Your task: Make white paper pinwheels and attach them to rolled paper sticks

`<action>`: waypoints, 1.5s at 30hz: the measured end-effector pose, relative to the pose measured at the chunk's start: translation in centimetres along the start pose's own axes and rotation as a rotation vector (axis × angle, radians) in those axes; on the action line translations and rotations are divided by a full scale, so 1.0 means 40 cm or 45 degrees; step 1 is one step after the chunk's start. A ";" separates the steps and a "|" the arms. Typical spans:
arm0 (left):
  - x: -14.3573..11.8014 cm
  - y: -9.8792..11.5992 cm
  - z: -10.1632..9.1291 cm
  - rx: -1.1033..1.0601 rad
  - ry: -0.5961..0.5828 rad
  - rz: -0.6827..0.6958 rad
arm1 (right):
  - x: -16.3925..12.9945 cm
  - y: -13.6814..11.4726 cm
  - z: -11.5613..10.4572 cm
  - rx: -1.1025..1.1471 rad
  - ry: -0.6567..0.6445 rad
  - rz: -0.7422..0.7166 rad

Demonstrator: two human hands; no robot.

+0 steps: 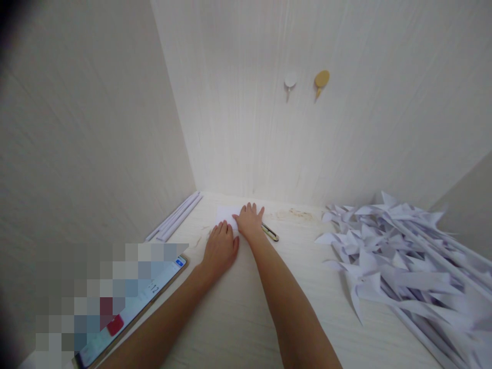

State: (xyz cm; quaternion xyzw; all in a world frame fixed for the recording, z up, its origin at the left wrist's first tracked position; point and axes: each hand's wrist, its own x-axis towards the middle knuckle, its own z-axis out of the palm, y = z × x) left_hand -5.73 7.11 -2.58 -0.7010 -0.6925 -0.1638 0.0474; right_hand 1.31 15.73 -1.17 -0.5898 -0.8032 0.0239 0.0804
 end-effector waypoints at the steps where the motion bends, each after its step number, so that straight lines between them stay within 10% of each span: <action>1: 0.000 -0.001 0.001 -0.005 0.000 0.001 | 0.000 0.000 0.000 0.001 -0.001 0.000; 45: 0.001 -0.003 0.001 -0.008 -0.019 0.010 | 0.001 -0.010 0.019 0.037 0.041 0.018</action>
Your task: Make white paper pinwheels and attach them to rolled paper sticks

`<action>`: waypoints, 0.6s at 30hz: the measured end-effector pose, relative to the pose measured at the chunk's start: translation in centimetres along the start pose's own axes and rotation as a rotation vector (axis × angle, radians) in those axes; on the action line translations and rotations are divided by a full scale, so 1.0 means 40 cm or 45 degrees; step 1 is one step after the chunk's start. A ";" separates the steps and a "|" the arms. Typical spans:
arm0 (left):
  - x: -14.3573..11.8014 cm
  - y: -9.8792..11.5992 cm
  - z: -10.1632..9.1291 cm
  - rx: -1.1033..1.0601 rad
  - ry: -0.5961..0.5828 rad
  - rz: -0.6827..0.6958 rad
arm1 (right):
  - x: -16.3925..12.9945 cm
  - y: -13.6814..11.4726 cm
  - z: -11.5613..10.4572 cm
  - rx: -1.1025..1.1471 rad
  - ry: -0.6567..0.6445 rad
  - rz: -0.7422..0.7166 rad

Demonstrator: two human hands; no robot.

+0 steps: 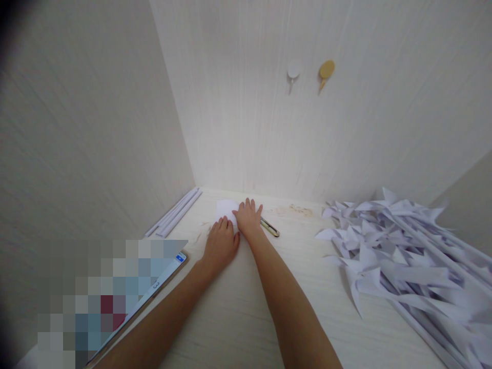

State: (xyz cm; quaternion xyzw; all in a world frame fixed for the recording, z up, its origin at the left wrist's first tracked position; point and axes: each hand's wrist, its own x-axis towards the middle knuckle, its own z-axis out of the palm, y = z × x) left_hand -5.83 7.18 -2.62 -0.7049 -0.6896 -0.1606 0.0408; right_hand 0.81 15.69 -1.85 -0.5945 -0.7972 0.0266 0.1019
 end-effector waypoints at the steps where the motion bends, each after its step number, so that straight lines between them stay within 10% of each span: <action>1: 0.000 0.000 0.001 -0.002 0.007 0.003 | 0.000 0.000 0.001 0.001 0.001 0.000; 18: 0.000 -0.001 0.005 0.006 0.039 0.023 | -0.003 -0.001 -0.002 0.007 0.013 -0.011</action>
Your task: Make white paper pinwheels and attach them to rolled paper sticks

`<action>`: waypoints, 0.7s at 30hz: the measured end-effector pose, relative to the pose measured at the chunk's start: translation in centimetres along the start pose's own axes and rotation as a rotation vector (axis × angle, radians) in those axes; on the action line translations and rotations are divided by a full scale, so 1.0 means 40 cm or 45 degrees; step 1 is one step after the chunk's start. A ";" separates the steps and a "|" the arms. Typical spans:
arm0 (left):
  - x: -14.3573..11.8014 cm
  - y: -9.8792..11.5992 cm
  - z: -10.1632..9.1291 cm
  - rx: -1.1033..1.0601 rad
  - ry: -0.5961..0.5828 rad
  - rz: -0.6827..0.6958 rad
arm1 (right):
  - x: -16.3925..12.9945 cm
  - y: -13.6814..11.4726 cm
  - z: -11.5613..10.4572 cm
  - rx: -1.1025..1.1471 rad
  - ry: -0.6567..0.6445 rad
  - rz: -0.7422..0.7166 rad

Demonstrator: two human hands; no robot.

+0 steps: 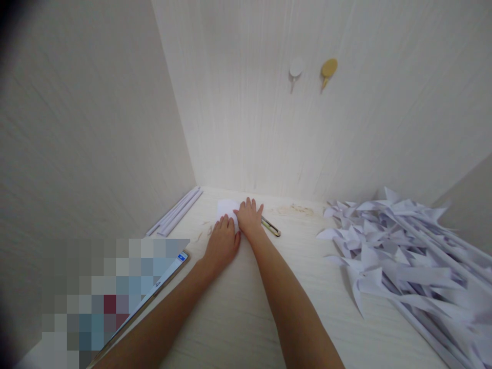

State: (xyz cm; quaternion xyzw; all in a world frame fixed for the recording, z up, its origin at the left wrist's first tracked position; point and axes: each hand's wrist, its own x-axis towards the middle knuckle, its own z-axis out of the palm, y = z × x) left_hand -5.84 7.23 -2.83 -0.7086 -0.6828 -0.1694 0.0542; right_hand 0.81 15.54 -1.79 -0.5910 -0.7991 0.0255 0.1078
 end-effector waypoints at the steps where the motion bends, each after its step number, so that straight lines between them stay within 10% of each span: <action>1: 0.000 -0.001 0.001 -0.003 0.008 0.006 | 0.000 0.000 0.000 0.000 -0.001 -0.001; 21: 0.007 -0.013 0.004 -0.051 -0.034 0.084 | -0.001 0.005 -0.001 -0.005 -0.037 -0.018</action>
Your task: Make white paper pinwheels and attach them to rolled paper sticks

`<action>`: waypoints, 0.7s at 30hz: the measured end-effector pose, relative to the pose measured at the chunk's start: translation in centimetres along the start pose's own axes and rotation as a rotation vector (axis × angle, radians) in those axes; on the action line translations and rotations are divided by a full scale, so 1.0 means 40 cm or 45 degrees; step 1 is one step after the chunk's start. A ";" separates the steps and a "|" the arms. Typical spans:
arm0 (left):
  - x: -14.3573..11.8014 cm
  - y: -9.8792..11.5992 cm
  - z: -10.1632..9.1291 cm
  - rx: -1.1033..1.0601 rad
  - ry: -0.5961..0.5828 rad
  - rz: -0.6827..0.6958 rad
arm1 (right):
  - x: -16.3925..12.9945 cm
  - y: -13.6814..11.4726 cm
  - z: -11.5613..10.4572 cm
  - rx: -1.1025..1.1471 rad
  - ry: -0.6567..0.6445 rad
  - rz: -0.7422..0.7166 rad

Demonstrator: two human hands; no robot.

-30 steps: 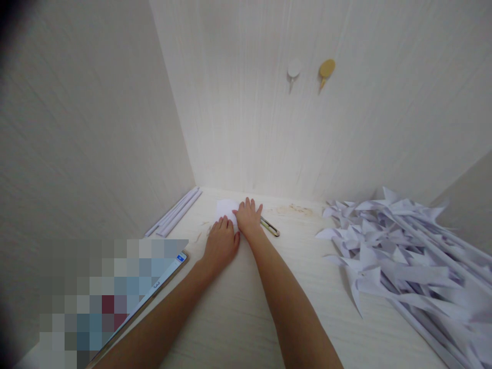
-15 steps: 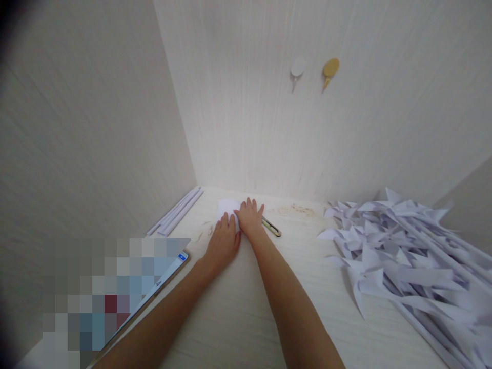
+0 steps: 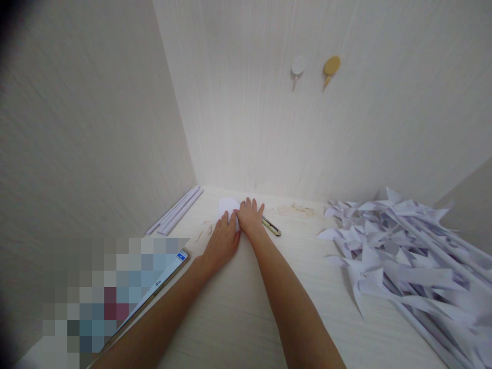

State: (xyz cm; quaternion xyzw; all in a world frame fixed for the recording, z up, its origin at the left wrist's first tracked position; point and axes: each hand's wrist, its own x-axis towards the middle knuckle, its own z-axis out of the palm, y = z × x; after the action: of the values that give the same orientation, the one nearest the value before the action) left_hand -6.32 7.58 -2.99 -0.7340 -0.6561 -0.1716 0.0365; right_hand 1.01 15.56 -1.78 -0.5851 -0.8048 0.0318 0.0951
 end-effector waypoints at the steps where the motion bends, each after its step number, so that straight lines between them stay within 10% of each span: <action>1: 0.000 0.000 -0.002 -0.008 -0.012 -0.001 | 0.000 0.000 0.000 0.000 -0.002 0.001; 21: 0.006 -0.014 0.033 -0.364 0.100 0.036 | -0.003 -0.004 0.001 0.041 0.091 -0.097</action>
State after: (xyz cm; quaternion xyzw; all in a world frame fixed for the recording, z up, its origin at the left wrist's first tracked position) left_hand -6.57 8.23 -4.24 -0.7335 -0.6127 -0.2914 -0.0403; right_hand 0.88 15.40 -1.81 -0.5532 -0.8219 0.0200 0.1344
